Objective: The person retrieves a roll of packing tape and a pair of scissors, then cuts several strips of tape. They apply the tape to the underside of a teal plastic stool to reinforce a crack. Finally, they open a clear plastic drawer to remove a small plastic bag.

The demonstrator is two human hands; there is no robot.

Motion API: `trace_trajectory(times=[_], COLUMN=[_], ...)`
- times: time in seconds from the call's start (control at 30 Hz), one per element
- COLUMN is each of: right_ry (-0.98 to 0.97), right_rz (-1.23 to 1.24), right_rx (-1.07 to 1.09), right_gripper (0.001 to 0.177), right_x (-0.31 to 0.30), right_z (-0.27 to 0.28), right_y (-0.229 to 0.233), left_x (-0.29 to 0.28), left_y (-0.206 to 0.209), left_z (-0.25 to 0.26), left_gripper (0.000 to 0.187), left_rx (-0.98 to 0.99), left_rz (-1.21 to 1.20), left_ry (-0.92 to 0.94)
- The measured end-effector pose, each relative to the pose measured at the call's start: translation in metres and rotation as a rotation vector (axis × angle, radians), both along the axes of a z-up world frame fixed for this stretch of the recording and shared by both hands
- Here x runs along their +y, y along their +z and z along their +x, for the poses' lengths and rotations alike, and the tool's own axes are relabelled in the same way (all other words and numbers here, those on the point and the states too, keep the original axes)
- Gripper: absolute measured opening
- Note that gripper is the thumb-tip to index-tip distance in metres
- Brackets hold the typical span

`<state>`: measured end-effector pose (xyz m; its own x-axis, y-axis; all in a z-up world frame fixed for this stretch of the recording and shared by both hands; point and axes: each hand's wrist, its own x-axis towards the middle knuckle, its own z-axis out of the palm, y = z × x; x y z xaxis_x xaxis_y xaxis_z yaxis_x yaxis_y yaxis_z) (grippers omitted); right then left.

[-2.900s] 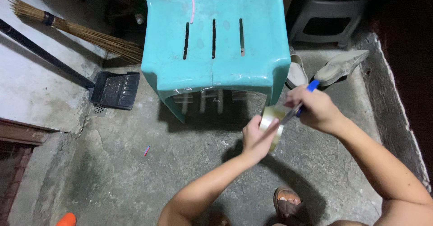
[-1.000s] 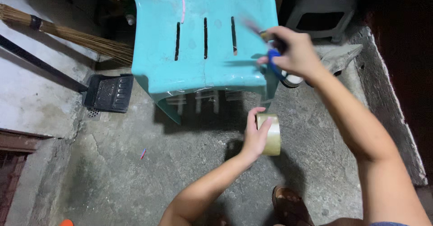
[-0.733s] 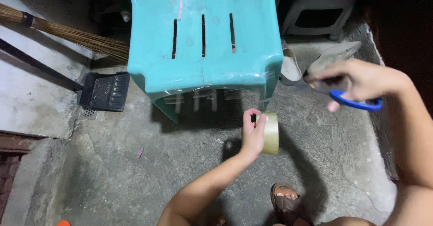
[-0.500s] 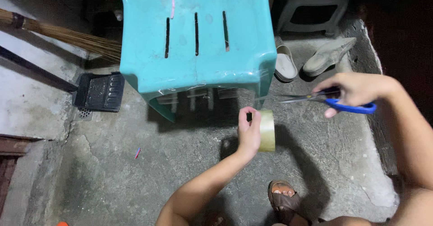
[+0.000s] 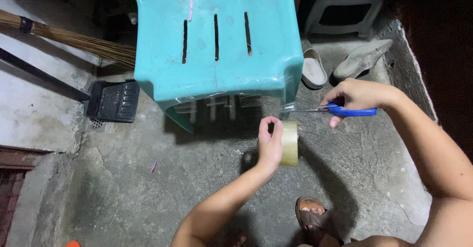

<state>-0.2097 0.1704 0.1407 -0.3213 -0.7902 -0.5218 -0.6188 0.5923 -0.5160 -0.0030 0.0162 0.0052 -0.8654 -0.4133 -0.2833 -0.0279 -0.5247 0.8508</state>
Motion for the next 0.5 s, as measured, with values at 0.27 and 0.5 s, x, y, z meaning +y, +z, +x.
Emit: trace_trajectory(times=[0.27,0.5], right_ry=[0.068,0.096], right_rz=[0.259,-0.325], right_rx=[0.110,-0.169], right_gripper=[0.082,0.070], right_x=[0.019,0.032], right_z=[-0.005,0.018], right_y=[-0.010,-0.008], left_x=[0.013,0.000], left_y=[-0.040,-0.010], left_z=[0.032,0.061], left_gripper=[0.009,0.017], left_rx=[0.048,-0.098], left_rz=[-0.270,-0.302], left_ry=[-0.043,-0.153])
